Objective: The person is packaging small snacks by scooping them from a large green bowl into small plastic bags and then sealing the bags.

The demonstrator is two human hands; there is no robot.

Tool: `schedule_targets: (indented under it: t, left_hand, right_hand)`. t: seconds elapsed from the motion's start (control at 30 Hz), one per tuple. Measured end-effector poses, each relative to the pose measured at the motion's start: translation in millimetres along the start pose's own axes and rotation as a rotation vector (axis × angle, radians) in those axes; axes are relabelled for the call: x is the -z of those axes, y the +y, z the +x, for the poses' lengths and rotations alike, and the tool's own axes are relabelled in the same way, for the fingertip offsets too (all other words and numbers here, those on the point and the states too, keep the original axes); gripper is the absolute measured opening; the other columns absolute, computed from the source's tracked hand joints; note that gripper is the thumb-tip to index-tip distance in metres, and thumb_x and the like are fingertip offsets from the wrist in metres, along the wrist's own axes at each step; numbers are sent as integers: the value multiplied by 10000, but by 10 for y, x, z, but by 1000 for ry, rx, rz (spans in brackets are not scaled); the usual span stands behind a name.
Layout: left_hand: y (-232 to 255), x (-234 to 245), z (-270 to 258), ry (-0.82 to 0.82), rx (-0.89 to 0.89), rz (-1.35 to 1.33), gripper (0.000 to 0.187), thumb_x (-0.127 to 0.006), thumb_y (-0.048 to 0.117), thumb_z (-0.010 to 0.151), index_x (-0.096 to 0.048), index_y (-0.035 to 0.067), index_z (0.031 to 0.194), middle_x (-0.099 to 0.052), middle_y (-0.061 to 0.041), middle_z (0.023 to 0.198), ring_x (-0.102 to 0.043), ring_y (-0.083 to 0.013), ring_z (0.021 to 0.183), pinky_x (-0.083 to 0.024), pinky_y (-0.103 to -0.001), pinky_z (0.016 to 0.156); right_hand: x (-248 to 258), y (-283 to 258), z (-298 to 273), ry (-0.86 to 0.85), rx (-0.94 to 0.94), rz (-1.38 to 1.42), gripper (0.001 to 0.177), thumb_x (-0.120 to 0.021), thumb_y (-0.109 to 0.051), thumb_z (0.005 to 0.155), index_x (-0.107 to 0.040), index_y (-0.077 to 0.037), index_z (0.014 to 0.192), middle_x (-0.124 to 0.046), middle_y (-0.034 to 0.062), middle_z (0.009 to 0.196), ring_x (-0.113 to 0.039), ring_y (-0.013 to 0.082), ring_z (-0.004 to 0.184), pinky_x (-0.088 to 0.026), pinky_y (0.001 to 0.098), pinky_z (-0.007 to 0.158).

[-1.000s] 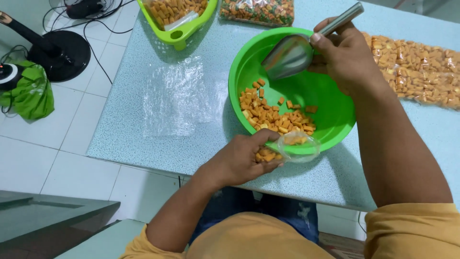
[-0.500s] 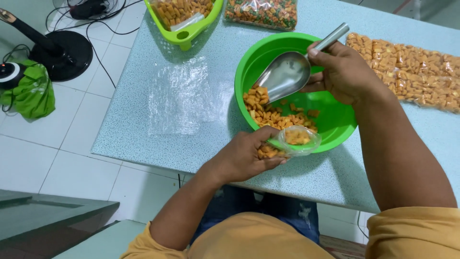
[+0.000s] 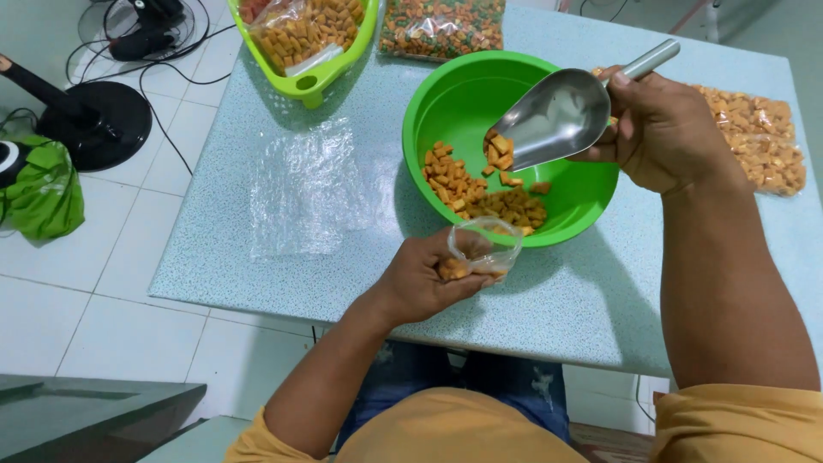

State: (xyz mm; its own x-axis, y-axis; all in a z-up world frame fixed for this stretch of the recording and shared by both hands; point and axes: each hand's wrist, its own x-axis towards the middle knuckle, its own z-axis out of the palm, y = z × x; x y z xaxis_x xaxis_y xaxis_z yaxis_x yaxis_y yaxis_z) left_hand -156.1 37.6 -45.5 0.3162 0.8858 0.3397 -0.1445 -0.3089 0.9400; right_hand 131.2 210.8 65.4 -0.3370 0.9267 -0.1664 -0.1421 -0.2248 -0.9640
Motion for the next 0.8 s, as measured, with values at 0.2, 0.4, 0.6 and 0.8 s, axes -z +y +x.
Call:
schedule_targets:
  t: [0.2,0.4,0.6,0.8]
  left_hand:
    - [53,64,-17,-161,200,98,363,-842,213,862,-715,163,1198,-780,-11,1075,-703,-102,1002,-550,-263,836]
    - [60,54,-8,-184,261,105,353,-827,216,862,-708,116,1179,-761,-7,1040,-697,-108,957,-550,-268,812]
    - [136,31,6,-164,334,97,244,-847,203,853,-711,138,1043,-730,25,941,-657,-68,858,-527,-242,730]
    - [48,48,-12,-156,224,195,221,-834,250,869,-690,162,1012,-715,22,936,-647,-84,832,-497,-246,699]
  right_hand:
    - [15,-105,-273,-126,52,5,365,-499,-248,1167,-572,-86,849,-524,2,592,-596,148,555,-677,431,733]
    - [-144,-230,-538,-234,148,44,209,-613,-191,1090,-613,-52,1247,-618,12,608,-653,118,552,-644,261,600]
    - [-215,-335,-719,-255,183,-270,267,-561,-178,1061,-512,-111,1315,-701,179,1303,-707,162,878,-572,229,675]
    - [-373,-363,-568,88,214,-601,202,-554,-273,1116,-471,-146,1250,-665,75,1173,-701,214,994,-660,407,802]
